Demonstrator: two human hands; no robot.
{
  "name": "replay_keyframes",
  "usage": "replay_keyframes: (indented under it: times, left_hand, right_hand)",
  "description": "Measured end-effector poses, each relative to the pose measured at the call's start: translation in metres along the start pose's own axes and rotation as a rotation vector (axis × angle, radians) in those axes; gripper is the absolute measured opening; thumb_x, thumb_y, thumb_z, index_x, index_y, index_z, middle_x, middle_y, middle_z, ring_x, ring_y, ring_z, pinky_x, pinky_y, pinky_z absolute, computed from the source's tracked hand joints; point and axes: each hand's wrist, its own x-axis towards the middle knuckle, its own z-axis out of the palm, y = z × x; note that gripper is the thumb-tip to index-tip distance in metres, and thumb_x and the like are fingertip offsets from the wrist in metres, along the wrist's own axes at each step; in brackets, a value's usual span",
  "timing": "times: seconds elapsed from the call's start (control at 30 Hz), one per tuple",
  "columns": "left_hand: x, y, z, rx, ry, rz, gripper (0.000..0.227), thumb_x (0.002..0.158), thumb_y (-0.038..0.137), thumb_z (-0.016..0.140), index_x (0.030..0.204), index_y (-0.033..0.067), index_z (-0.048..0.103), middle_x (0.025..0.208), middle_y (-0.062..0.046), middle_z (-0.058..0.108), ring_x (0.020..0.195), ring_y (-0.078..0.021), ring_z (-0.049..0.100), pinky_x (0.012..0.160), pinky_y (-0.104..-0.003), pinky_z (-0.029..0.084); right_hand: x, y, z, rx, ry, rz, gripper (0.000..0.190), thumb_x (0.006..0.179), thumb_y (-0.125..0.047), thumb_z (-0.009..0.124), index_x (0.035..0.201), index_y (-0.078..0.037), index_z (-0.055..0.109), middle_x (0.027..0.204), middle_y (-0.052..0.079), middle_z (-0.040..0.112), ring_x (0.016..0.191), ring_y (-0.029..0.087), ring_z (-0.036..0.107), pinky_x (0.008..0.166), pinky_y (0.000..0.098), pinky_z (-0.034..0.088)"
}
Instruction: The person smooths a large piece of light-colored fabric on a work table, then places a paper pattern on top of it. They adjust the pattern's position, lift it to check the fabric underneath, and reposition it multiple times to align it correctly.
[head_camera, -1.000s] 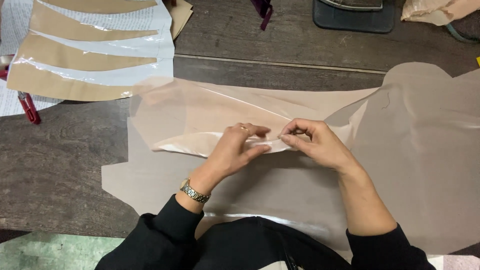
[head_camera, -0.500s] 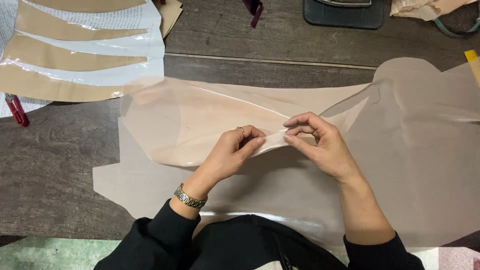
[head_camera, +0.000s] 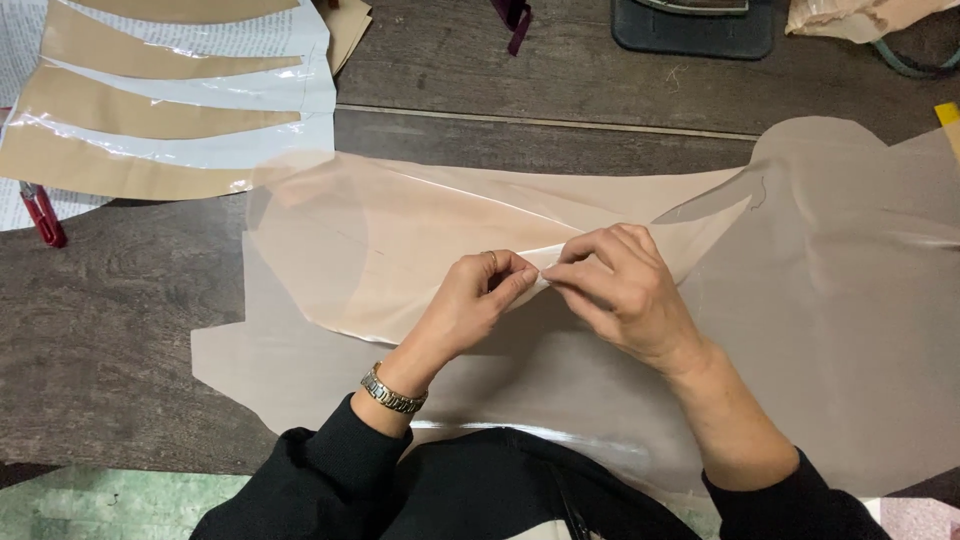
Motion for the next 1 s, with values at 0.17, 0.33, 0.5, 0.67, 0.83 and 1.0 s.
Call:
replay_keyframes:
  times: [0.17, 0.33, 0.5, 0.67, 0.83, 1.0]
  left_hand:
    - [0.002, -0.004, 0.004, -0.052, 0.102, -0.032, 0.017, 0.091, 0.019, 0.064, 0.086, 0.0046, 0.073, 0.059, -0.004, 0.058, 0.059, -0.0099, 0.050, 0.054, -0.024, 0.044]
    - [-0.004, 0.015, 0.007, -0.058, 0.212, 0.002, 0.014, 0.090, 0.016, 0.067, 0.089, 0.0043, 0.074, 0.058, -0.005, 0.060, 0.058, -0.0095, 0.053, 0.054, -0.022, 0.045]
    - [-0.013, 0.025, 0.013, 0.075, 0.272, 0.179, 0.011, 0.090, 0.009, 0.065, 0.091, 0.0027, 0.074, 0.067, -0.013, 0.065, 0.061, -0.0162, 0.058, 0.057, -0.028, 0.047]
    - [-0.014, 0.027, 0.015, 0.177, 0.280, 0.247, 0.011, 0.090, 0.008, 0.064, 0.092, 0.0013, 0.073, 0.070, -0.014, 0.066, 0.063, -0.0238, 0.063, 0.058, -0.031, 0.050]
    - [-0.015, 0.027, 0.016, 0.301, 0.281, 0.300, 0.011, 0.089, 0.009, 0.063, 0.093, 0.0016, 0.072, 0.070, -0.014, 0.065, 0.066, -0.0319, 0.066, 0.059, -0.035, 0.052]
    - [-0.013, 0.022, 0.015, 0.283, 0.294, 0.299, 0.011, 0.089, 0.009, 0.063, 0.091, 0.0021, 0.072, 0.071, -0.013, 0.066, 0.068, -0.0308, 0.068, 0.062, -0.035, 0.053]
  right_hand:
    - [-0.003, -0.004, 0.008, 0.090, 0.096, 0.220, 0.010, 0.081, -0.006, 0.075, 0.089, -0.011, 0.073, 0.077, 0.003, 0.063, 0.068, 0.018, 0.062, 0.069, 0.0291, 0.050]
    - [-0.017, 0.001, 0.036, 0.753, 0.092, 0.821, 0.015, 0.083, 0.000, 0.068, 0.096, 0.007, 0.069, 0.070, 0.015, 0.067, 0.057, 0.016, 0.066, 0.056, 0.0267, 0.057]
    - [-0.012, -0.006, 0.042, 0.856, 0.129, 0.875, 0.013, 0.085, 0.001, 0.067, 0.094, 0.011, 0.069, 0.069, 0.020, 0.069, 0.056, 0.018, 0.068, 0.052, 0.0271, 0.057]
    - [-0.011, -0.008, 0.040, 0.835, 0.158, 0.890, 0.013, 0.084, 0.001, 0.068, 0.093, 0.010, 0.070, 0.067, 0.020, 0.069, 0.055, 0.017, 0.067, 0.052, 0.0254, 0.056]
    - [-0.012, -0.005, 0.044, 0.813, 0.170, 0.906, 0.012, 0.083, 0.000, 0.069, 0.091, 0.010, 0.070, 0.066, 0.018, 0.068, 0.052, 0.016, 0.066, 0.050, 0.0236, 0.054]
    - [-0.015, 0.004, 0.051, 0.807, 0.195, 0.897, 0.010, 0.080, 0.002, 0.071, 0.088, 0.007, 0.070, 0.063, 0.018, 0.066, 0.053, 0.017, 0.066, 0.051, 0.0246, 0.056]
